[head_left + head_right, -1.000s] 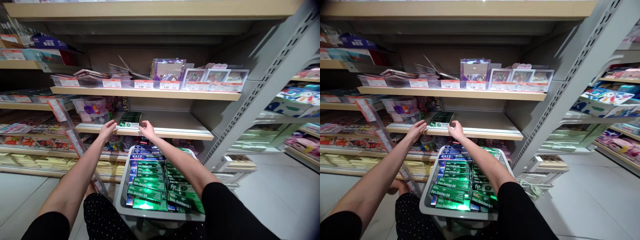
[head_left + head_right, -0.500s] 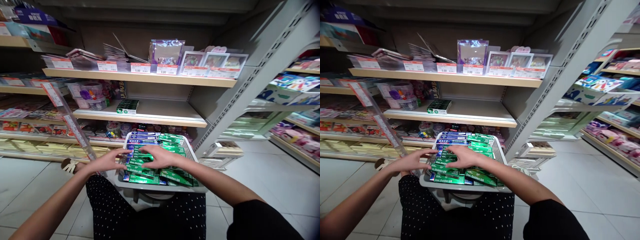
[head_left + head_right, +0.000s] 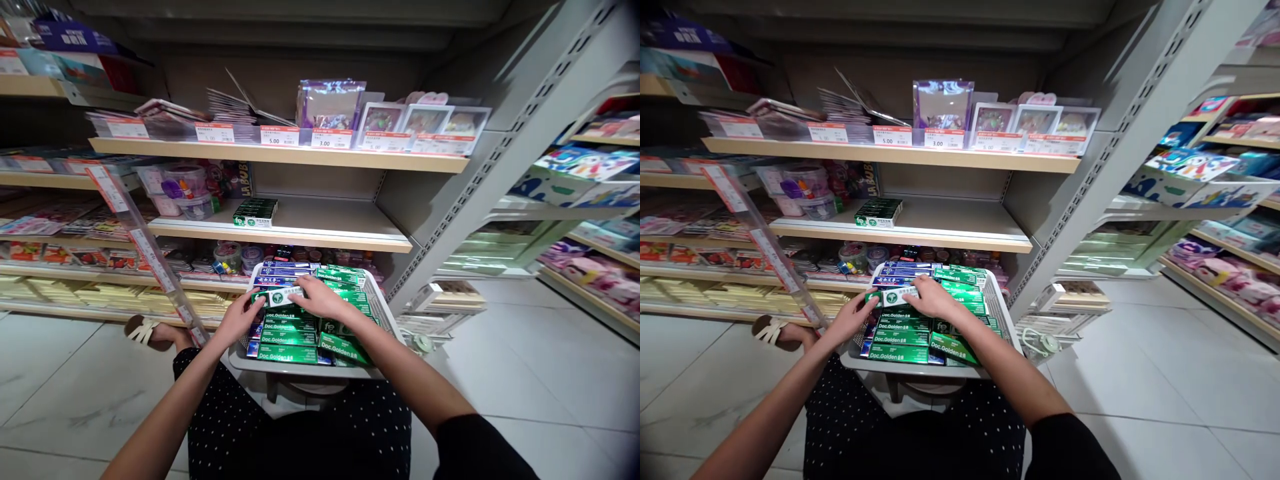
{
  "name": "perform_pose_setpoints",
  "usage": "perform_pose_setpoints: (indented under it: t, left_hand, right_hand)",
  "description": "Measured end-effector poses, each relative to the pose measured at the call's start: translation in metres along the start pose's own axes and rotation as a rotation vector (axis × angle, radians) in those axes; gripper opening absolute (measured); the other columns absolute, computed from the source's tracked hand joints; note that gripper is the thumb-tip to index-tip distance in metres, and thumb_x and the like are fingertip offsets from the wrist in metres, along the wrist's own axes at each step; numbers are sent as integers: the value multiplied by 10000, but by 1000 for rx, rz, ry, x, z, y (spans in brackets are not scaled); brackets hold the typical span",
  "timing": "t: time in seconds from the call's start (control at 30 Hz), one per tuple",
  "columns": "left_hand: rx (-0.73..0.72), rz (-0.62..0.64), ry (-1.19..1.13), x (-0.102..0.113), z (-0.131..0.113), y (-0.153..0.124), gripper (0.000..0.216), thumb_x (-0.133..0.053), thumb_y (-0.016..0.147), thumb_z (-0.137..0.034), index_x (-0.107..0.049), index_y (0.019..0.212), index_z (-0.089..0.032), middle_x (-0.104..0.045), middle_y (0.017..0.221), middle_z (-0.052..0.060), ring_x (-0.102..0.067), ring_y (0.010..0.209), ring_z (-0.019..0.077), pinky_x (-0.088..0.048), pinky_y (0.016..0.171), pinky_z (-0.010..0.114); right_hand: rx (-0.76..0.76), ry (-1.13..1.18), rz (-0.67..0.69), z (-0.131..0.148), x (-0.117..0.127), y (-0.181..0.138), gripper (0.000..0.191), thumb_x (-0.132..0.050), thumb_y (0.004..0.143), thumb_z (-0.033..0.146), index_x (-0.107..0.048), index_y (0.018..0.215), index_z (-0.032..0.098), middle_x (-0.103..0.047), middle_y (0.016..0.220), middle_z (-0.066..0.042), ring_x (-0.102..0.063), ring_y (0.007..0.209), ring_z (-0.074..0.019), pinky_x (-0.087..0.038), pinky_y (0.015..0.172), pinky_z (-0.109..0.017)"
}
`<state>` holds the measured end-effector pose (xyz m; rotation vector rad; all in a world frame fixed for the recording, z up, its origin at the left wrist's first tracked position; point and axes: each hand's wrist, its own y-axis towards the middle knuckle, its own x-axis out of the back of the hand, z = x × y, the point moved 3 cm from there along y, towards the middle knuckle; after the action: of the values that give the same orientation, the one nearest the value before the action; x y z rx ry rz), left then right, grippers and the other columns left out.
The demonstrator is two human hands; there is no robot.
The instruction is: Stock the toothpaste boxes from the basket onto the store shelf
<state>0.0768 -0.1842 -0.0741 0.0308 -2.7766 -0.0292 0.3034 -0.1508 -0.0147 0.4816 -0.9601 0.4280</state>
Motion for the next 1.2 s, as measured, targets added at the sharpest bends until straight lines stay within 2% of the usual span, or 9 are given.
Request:
perform_pose_setpoints:
  t: [0.07,0.17,0.3,0.37,0.47,0.67,0.87,1.03,1.2]
  left_hand:
    - [37,-22,-3,-6,1,6,584,-543,817,-593,-582,1262,-216,-720,888,56,-664,666,215,-519,604,316]
    - [16,-136,40,-11,0,7,502,-460,864,-600,-642,1138,-220,-706,792,48,-661,675,227,-509,633,320]
    - [-111,-276,49,-11,0,1,425,-474,876,-550,-690,1072,-241,-699,1024,79,-665,857,243,-515,752,333]
    - [-152,-300,28,-9,1,-1,410,-502,872,-523,-685,1109,-242,-671,1117,87,-652,933,237,-515,788,329]
    - [-172,-332,-56,-7,2,-2,413,-578,839,-493,-675,1140,-227,-668,1126,90,-648,961,219,-522,805,319]
    - [-47,-309,-291,-8,9,1,493,-697,733,-474,-674,1130,-183,-720,1078,95,-679,973,226,-548,857,354]
    - [13,-337,-435,-5,18,8,531,-773,650,-454,-664,1080,-164,-721,1067,123,-681,1002,242,-557,875,380]
    - [-45,-335,-390,12,1,23,551,-746,675,-493,-654,1110,-170,-707,1109,126,-675,1017,235,-549,884,368]
    - [-194,-417,-290,49,-28,68,537,-735,689,-483,-653,1114,-165,-708,1075,114,-667,1011,228,-525,915,359]
  right_hand:
    - [-61,-11,-74,-7,-1,2,325,-549,904,464,-646,1043,186,-622,1038,-116,-582,979,-257,-456,860,-383]
    - [-112,-19,-169,-13,-5,1,392,-566,881,531,-631,1046,182,-597,1048,-109,-578,980,-245,-455,857,-363]
    - [-146,-25,-238,-18,-9,-3,450,-573,856,584,-619,1056,184,-592,1034,-100,-584,930,-237,-458,805,-336]
    - [-142,-28,-251,-19,-10,-3,438,-571,859,582,-618,1052,192,-595,1024,-94,-587,905,-233,-456,783,-326]
    - [-121,-24,-265,-20,-11,-2,426,-576,866,562,-615,1074,193,-596,1043,-94,-588,912,-233,-454,791,-325]
    - [-99,35,-262,-19,-11,-1,336,-566,905,464,-636,1109,206,-623,1047,-86,-587,958,-226,-450,833,-329]
    - [-144,214,-340,-20,-7,1,383,-686,807,467,-681,1089,207,-667,903,-42,-610,738,-170,-482,725,-309]
    - [-151,481,-368,-17,5,21,398,-737,749,374,-661,1095,191,-683,884,-42,-648,762,-166,-529,700,-298]
    - [-128,637,-394,-14,20,79,335,-770,683,299,-616,955,179,-680,851,-32,-669,779,-166,-561,717,-297]
